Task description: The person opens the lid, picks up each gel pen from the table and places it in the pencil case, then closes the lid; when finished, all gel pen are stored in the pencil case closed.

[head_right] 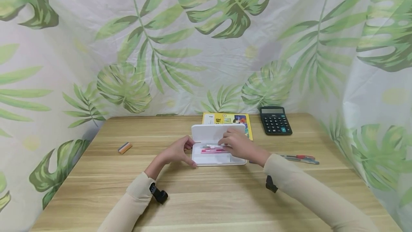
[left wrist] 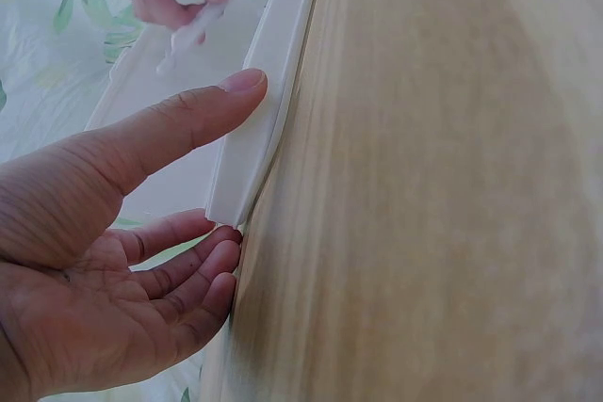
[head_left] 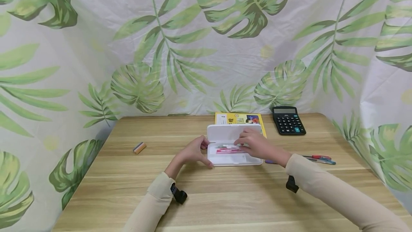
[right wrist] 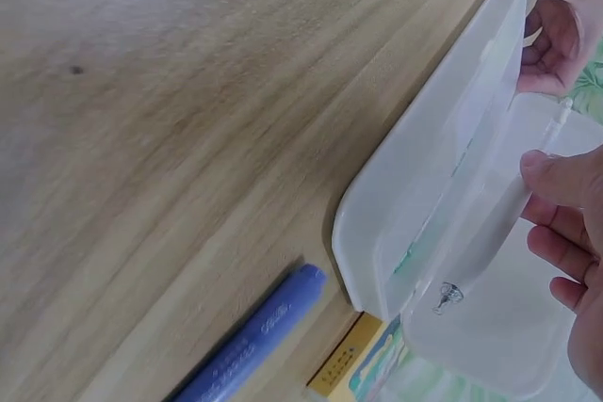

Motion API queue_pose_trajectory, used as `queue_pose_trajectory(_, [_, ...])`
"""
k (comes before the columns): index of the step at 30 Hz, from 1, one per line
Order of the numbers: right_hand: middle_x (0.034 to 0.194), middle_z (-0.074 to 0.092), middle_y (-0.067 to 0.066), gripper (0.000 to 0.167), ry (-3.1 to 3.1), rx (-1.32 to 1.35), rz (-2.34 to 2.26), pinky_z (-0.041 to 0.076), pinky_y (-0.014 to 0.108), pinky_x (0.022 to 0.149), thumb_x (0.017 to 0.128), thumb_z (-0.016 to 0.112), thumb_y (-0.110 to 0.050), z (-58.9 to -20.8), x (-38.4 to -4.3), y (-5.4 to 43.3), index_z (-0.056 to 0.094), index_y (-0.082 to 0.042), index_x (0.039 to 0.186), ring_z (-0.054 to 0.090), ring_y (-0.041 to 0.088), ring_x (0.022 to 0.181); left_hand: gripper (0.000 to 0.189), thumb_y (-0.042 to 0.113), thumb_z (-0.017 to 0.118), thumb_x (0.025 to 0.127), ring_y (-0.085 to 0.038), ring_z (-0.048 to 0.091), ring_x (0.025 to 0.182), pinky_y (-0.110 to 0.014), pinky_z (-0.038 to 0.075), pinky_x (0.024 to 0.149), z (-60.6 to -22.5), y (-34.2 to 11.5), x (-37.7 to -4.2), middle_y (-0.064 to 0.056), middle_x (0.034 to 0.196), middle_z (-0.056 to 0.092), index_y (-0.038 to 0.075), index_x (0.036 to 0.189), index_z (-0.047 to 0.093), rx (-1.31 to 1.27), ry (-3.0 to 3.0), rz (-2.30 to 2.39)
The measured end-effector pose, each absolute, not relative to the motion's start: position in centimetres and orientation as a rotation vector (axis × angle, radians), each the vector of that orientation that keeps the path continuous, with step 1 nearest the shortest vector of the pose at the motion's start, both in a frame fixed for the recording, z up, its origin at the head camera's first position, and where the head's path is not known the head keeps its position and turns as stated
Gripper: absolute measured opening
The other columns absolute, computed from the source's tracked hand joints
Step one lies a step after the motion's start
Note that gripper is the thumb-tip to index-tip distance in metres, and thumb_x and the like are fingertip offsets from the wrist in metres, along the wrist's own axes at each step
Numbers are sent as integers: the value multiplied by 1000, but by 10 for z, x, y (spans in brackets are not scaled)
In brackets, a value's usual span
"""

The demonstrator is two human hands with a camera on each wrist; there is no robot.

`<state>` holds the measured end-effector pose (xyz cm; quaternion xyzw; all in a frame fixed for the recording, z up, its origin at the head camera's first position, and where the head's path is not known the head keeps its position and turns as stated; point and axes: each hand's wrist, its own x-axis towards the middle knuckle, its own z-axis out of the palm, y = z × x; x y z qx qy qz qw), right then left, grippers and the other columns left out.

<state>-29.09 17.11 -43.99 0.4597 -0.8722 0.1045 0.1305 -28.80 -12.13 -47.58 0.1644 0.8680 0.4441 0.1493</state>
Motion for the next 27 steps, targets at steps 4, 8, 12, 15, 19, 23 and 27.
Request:
queue_pose_trajectory(4, [93,72,0,15,-2554,1305,287,51,37,86,88,79,-9,-446,-298,165,80,-14,101,60,18,94,78,11,100,58,-23,54,110,-43,45,105,-477,-122,-288,-12,119,58,1,121,54,477,2493,1277])
queue_pose_trajectory(8, [96,73,0,15,-2572,1283,273,51,40,92,88,79,-10,-453,-302,161,80,-14,103,62,21,101,79,11,100,58,-23,54,110,-43,46,105,-478,-122,-289,-12,119,59,0,121,54,484,2500,1271])
queue_pose_trajectory(12, [97,72,1,16,-2582,1270,281,50,41,92,88,78,-10,-458,-305,157,79,-13,103,62,21,101,79,11,100,58,-24,55,111,-44,46,105,-478,-122,-289,-13,118,59,-1,121,54,497,2501,1272])
queue_pose_trajectory(15, [99,72,1,16,-2613,1254,312,50,40,93,89,77,-10,-461,-307,156,79,-13,105,61,21,102,79,10,99,58,-24,55,111,-44,46,105,-478,-122,-289,-12,118,59,-1,121,54,498,2503,1270])
queue_pose_trajectory(19, [101,73,1,16,-2630,1241,330,48,40,95,91,76,-12,-465,-309,154,79,-14,106,61,20,103,78,10,99,58,-24,54,111,-44,46,105,-478,-122,-289,-12,118,59,0,121,54,495,2501,1274])
queue_pose_trajectory(23, [102,73,0,17,-2607,1237,313,47,41,95,90,78,-14,-469,-310,153,79,-15,107,60,20,103,78,10,99,58,-24,54,110,-44,46,105,-478,-123,-289,-12,118,59,0,121,54,499,2497,1284])
queue_pose_trajectory(27, [103,74,-1,18,-2602,1218,299,46,41,97,90,79,-18,-471,-311,152,79,-16,108,59,20,104,78,9,99,58,-23,54,110,-44,46,105,-478,-123,-289,-12,117,59,-1,121,54,500,2498,1284])
